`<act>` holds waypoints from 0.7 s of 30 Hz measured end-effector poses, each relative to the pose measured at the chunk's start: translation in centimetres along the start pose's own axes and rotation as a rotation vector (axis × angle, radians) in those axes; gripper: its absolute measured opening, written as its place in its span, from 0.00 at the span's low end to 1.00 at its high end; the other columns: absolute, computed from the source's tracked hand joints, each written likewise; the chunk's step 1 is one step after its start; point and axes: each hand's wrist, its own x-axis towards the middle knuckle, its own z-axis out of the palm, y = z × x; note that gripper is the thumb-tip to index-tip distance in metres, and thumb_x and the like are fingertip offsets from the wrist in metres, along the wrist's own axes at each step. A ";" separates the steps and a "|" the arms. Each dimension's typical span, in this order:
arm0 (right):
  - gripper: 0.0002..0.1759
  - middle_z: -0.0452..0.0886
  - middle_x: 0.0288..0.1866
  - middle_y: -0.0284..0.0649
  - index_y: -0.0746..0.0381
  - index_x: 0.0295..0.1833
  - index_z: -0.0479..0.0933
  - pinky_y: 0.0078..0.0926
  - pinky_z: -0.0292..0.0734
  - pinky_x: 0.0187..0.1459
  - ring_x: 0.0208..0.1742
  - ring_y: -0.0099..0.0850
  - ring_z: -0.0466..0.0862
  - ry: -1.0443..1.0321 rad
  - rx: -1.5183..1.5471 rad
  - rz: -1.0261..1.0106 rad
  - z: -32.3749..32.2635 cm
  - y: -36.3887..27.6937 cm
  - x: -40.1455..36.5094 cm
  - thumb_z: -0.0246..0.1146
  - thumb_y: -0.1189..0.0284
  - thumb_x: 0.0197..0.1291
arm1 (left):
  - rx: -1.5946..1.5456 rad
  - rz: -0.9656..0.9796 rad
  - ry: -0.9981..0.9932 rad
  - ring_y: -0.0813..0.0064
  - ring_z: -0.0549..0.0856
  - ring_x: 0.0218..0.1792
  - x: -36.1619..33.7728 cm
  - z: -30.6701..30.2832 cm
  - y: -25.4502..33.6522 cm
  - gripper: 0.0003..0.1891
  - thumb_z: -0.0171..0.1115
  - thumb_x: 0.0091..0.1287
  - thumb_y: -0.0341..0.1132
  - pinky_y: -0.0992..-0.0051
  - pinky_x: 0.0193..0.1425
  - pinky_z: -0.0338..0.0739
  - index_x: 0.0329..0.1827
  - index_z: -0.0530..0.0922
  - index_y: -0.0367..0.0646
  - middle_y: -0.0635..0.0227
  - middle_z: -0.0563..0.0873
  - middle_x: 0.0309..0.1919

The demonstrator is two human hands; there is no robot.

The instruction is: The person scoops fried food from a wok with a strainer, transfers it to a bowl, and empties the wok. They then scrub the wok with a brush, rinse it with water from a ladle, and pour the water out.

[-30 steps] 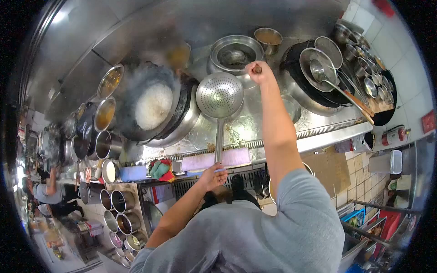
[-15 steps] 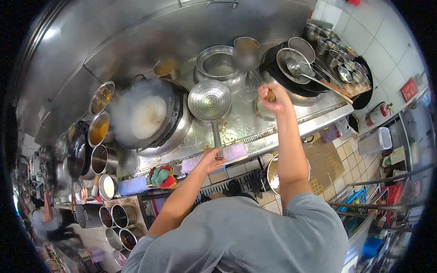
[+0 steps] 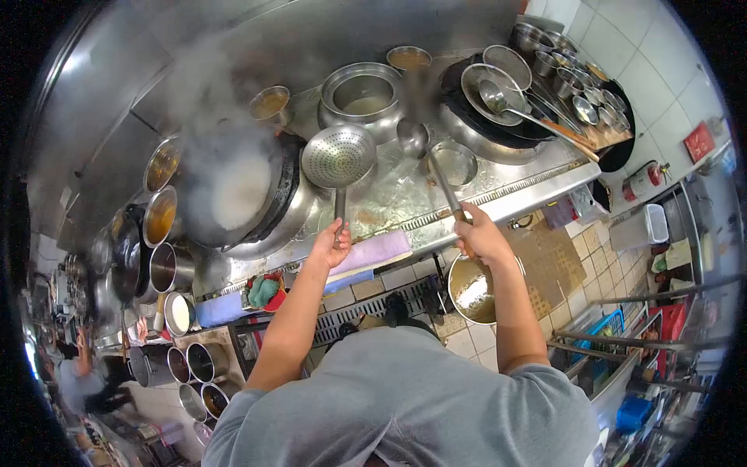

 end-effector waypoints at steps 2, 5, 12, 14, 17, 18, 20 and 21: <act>0.33 0.70 0.25 0.36 0.65 0.68 0.52 0.19 0.61 0.13 0.17 0.21 0.68 0.030 -0.098 -0.071 0.7 -1.2 0.3 0.54 0.80 0.55 | 0.057 -0.061 -0.016 0.84 0.68 0.16 -0.5 -1.6 -1.8 0.08 0.51 0.68 0.41 0.85 0.15 0.60 0.38 0.67 0.46 0.72 0.71 0.20; 0.33 0.69 0.22 0.34 0.64 0.68 0.54 0.18 0.58 0.12 0.14 0.20 0.67 0.071 -0.054 -0.216 0.9 -3.6 4.4 0.53 0.79 0.55 | -0.036 -0.150 0.044 0.84 0.68 0.16 -3.3 -3.4 -6.6 0.09 0.53 0.67 0.42 0.84 0.14 0.60 0.42 0.68 0.49 0.71 0.72 0.20; 0.18 0.73 0.21 0.46 0.69 0.49 0.69 0.31 0.63 0.15 0.14 0.34 0.73 0.116 -0.587 -0.372 5.5 -10.8 25.7 0.50 0.76 0.51 | -0.128 -0.112 0.080 0.84 0.65 0.16 -5.6 0.6 -9.1 0.11 0.51 0.68 0.43 0.85 0.16 0.57 0.44 0.69 0.47 0.73 0.69 0.19; 0.13 0.67 0.13 0.40 0.67 0.43 0.70 0.27 0.57 0.11 0.09 0.29 0.66 0.097 -0.619 -0.377 8.3 -11.9 30.5 0.47 0.77 0.52 | -0.155 -0.084 -0.064 0.83 0.67 0.18 -3.6 0.1 -7.9 0.11 0.52 0.67 0.43 0.84 0.17 0.60 0.43 0.68 0.47 0.72 0.70 0.20; 0.05 0.66 0.15 0.40 0.68 0.32 0.68 0.27 0.60 0.12 0.11 0.30 0.67 -0.067 -0.757 -0.053 11.5 -13.1 33.7 0.48 0.79 0.51 | -0.127 -0.103 -0.052 0.83 0.68 0.19 -2.8 -0.3 -6.9 0.10 0.51 0.68 0.43 0.85 0.20 0.64 0.43 0.68 0.46 0.72 0.71 0.22; 0.02 0.66 0.16 0.40 0.67 0.29 0.66 0.25 0.62 0.14 0.14 0.30 0.68 -0.084 -0.209 0.027 11.7 -11.5 35.8 0.48 0.80 0.50 | -0.152 -0.098 -0.014 0.82 0.69 0.20 -2.6 -0.5 -6.8 0.11 0.50 0.68 0.42 0.84 0.22 0.68 0.43 0.69 0.44 0.71 0.73 0.23; 0.05 0.65 0.19 0.39 0.65 0.24 0.63 0.23 0.67 0.18 0.18 0.29 0.69 -0.214 0.750 0.216 11.2 -9.3 40.0 0.50 0.82 0.49 | -0.132 -0.048 0.050 0.82 0.70 0.20 -3.1 0.6 -6.0 0.12 0.50 0.68 0.42 0.84 0.23 0.69 0.41 0.69 0.42 0.70 0.74 0.24; 0.06 0.64 0.20 0.39 0.64 0.24 0.61 0.21 0.69 0.20 0.20 0.29 0.69 -0.314 1.156 0.336 10.4 -8.5 41.4 0.50 0.83 0.48 | -0.109 -0.028 0.108 0.82 0.71 0.21 -3.7 1.2 -5.8 0.13 0.50 0.68 0.42 0.83 0.23 0.71 0.40 0.70 0.40 0.69 0.75 0.24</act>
